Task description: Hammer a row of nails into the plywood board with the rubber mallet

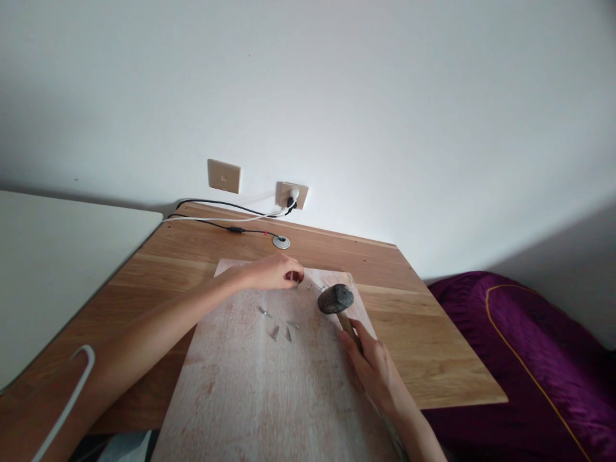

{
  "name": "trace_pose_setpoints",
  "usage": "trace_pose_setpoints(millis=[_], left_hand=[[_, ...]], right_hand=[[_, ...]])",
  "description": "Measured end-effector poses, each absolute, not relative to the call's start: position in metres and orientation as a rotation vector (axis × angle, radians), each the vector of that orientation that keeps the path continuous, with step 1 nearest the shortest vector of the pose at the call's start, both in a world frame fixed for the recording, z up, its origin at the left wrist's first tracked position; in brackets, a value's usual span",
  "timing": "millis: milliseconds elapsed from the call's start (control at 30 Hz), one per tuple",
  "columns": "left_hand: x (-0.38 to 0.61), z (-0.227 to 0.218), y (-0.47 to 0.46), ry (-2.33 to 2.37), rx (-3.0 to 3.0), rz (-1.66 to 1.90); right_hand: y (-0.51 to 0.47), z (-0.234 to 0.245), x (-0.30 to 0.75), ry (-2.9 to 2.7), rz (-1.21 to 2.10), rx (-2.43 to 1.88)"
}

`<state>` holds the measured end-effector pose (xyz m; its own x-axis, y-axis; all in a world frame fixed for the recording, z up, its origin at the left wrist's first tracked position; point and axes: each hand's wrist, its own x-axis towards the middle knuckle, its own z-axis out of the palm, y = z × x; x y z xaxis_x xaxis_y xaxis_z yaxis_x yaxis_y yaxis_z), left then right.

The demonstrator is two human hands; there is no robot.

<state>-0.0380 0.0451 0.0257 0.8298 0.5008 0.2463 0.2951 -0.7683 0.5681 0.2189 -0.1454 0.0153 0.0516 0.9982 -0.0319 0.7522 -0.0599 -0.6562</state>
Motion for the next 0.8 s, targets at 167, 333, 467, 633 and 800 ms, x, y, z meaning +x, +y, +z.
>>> trace_pose_setpoints(millis=[167,333,467,633,800], left_hand=[[-0.0386,0.0266,0.0445,0.594,2.491,0.538],[-0.0382,0.0236,0.0464,0.590,2.496,0.543],[-0.0380,0.0233,0.0459,0.599,2.487,0.561],[-0.0358,0.0255,0.0417,0.564,2.506,0.554],[-0.0336,0.0263,0.0392,0.508,2.510,0.556]], right_hand=[[-0.1444,0.0127,0.2202,-1.749,0.705,-1.878],[-0.1444,0.0124,0.2205,-1.740,0.710,-1.873],[-0.1446,0.0143,0.2193,-1.745,0.707,-1.872],[-0.1443,0.0176,0.2173,-1.758,0.721,-1.871],[-0.1438,0.0192,0.2170,-1.766,0.713,-1.880]])
